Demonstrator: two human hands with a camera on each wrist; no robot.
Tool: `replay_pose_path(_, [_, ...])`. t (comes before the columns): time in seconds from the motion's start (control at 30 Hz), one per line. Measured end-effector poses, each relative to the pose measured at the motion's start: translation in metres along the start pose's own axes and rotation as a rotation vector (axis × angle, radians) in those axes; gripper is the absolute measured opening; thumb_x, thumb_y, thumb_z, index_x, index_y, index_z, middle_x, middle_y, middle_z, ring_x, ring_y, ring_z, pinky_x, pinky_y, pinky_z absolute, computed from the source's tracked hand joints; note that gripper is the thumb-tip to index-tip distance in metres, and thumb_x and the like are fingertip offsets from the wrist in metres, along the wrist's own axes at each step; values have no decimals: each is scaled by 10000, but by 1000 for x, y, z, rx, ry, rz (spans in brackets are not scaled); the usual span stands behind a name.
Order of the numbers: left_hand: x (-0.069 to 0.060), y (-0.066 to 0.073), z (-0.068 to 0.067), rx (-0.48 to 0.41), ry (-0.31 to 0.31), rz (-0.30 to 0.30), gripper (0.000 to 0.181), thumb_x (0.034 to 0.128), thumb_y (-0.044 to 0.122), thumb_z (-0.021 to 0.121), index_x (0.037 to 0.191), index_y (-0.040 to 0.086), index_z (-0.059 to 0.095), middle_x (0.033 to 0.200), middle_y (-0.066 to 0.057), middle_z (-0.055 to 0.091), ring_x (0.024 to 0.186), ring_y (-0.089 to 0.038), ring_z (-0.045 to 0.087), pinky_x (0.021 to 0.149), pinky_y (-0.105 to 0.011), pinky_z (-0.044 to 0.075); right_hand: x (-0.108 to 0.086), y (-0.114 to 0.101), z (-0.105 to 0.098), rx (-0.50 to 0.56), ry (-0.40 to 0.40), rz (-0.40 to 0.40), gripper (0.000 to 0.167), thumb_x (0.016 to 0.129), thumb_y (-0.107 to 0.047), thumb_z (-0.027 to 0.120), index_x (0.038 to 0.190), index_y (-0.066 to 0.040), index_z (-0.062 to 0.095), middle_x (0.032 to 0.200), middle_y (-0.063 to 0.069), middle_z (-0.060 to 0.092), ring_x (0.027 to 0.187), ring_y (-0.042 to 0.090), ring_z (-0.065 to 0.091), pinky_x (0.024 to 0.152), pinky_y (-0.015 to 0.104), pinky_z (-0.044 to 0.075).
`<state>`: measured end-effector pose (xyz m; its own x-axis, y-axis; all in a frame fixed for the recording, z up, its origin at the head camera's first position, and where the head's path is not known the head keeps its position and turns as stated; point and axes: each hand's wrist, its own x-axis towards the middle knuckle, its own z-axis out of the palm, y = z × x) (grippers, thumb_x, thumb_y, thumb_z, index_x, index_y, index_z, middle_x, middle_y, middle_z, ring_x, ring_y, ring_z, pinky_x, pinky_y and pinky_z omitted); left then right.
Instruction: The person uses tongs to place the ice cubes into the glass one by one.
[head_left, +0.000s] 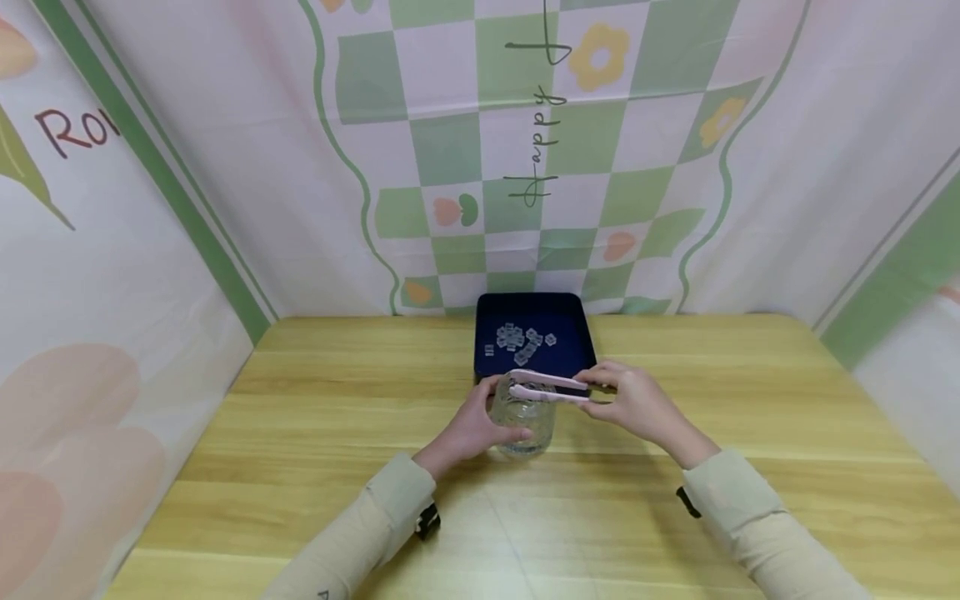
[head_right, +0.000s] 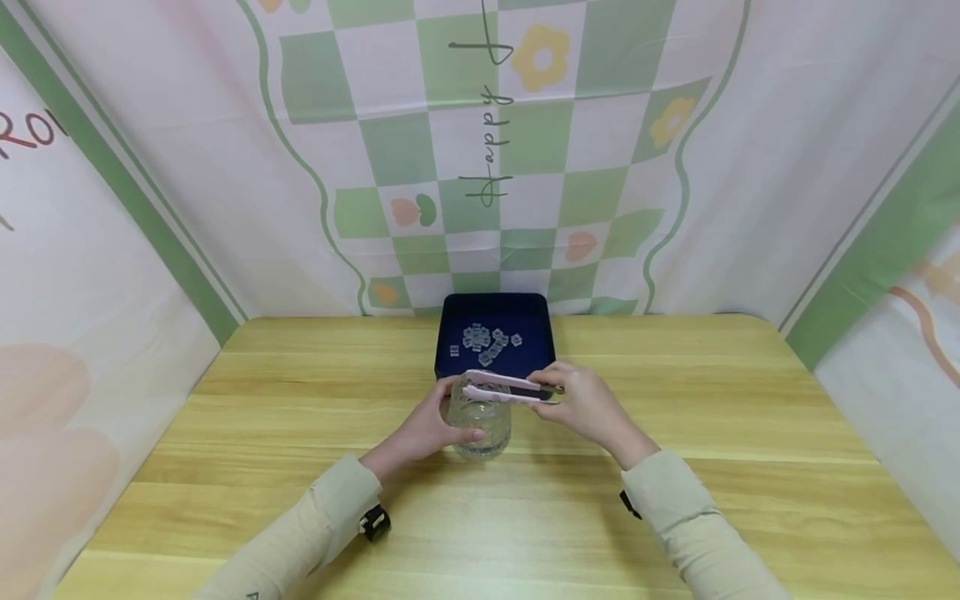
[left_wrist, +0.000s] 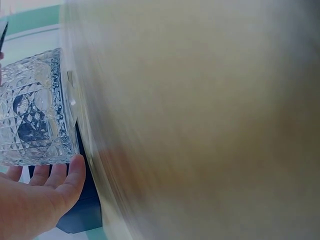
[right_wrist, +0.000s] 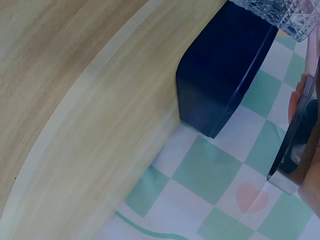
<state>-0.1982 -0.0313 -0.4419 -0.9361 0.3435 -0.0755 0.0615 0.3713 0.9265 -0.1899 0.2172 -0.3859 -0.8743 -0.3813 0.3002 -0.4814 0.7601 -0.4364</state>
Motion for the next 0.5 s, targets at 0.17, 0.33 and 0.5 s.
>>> replay_pose_path(0.17, [0, -1, 0, 3, -1, -8, 908, 725, 304, 839, 1448, 107, 327, 1401, -97, 468, 1241, -268, 488, 1046, -446, 432, 1, 0, 0, 11, 4, 16, 284, 776, -126, 764, 1045, -51, 717, 996, 94, 697, 807, 184, 618, 702, 338, 511])
replay_pose_path(0.33, [0, -2, -1, 9, 0, -11, 939, 714, 319, 846, 1458, 105, 314, 1416, -100, 459, 1258, -277, 481, 1050, -447, 430, 6, -1, 1, 23, 21, 32, 315, 777, -145, 762, 1064, -26, 707, 992, 117, 697, 866, 244, 635, 774, 430, 525])
replay_pose_path(0.5, [1, -2, -1, 18, -5, -36, 955, 711, 333, 846, 1466, 121, 301, 1424, -93, 449, 1271, -285, 468, 1045, -465, 433, 13, 0, -1, 24, 13, 102, 354, 813, -188, 738, 1120, -19, 686, 1053, 164, 683, 935, 309, 638, 819, 484, 522])
